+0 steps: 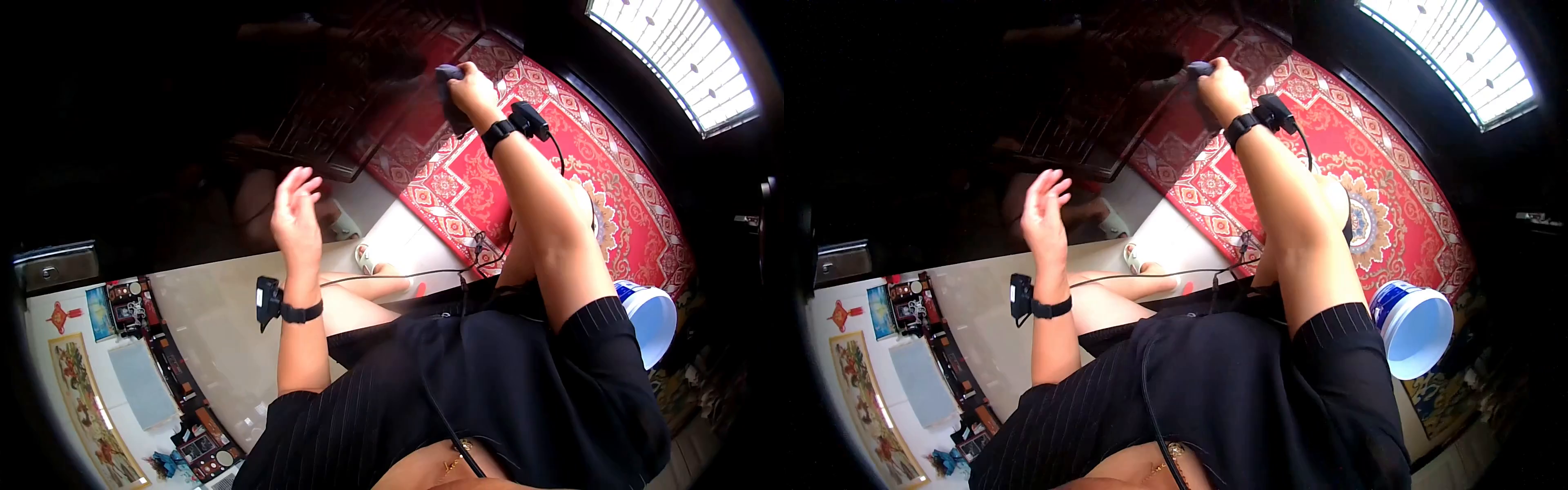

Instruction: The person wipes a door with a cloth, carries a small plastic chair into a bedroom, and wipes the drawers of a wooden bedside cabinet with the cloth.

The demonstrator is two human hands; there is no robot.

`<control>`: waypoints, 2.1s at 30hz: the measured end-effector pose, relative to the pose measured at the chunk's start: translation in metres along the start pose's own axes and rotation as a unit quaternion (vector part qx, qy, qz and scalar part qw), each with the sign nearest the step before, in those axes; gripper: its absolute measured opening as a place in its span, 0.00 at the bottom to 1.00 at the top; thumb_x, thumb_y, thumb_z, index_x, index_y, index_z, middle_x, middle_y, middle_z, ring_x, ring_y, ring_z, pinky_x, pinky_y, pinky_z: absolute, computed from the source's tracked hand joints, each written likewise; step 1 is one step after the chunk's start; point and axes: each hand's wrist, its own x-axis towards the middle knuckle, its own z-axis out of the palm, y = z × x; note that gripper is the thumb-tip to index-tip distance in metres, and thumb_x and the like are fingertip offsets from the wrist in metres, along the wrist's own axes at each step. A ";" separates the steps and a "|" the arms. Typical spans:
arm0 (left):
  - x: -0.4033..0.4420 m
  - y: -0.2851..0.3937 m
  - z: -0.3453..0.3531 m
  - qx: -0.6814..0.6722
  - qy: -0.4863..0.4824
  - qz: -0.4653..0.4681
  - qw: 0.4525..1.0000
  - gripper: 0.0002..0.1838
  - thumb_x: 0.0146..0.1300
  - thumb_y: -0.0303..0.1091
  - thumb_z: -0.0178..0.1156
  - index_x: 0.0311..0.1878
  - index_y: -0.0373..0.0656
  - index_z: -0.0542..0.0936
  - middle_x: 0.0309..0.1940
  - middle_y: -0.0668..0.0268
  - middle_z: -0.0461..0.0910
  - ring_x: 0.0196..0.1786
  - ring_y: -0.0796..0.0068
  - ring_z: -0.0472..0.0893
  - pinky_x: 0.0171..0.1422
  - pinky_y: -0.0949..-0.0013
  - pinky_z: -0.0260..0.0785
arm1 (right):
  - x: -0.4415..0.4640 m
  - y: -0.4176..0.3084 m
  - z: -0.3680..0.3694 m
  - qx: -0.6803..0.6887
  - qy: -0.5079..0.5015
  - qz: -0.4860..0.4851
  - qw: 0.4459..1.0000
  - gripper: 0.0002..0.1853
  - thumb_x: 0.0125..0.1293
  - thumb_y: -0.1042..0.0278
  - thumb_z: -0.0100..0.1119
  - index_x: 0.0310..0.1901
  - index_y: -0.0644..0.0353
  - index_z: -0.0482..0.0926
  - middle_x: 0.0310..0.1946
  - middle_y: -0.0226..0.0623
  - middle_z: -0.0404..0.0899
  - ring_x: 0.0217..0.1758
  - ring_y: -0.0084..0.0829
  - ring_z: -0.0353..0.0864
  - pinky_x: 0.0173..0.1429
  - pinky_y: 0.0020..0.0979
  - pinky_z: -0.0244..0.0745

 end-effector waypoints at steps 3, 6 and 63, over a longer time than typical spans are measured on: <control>0.000 0.016 -0.014 0.231 0.104 0.191 0.948 0.25 0.70 0.15 0.52 0.70 0.34 0.74 0.64 0.53 0.78 0.56 0.63 0.85 0.57 0.65 0.79 | 0.022 0.019 0.010 -0.014 0.023 0.034 0.999 0.24 0.67 0.58 0.60 0.65 0.45 0.79 0.57 0.52 0.84 0.61 0.55 0.83 0.66 0.50 0.79; 0.005 0.015 -0.021 0.292 0.128 0.225 0.921 0.29 0.70 0.14 0.52 0.74 0.35 0.70 0.68 0.53 0.73 0.60 0.64 0.83 0.62 0.64 0.78 | 0.027 0.022 0.029 -0.013 0.041 0.067 0.997 0.23 0.69 0.57 0.60 0.66 0.41 0.80 0.61 0.51 0.81 0.64 0.55 0.80 0.68 0.51 0.77; 0.086 -0.049 -0.020 0.251 0.178 0.282 0.909 0.19 0.67 0.13 0.53 0.59 0.36 0.82 0.49 0.58 0.81 0.43 0.70 0.89 0.47 0.70 0.81 | -0.193 -0.089 0.277 -0.096 -0.229 -0.101 0.963 0.30 0.67 0.59 0.60 0.60 0.81 0.72 0.56 0.61 0.78 0.61 0.53 0.80 0.65 0.42 0.76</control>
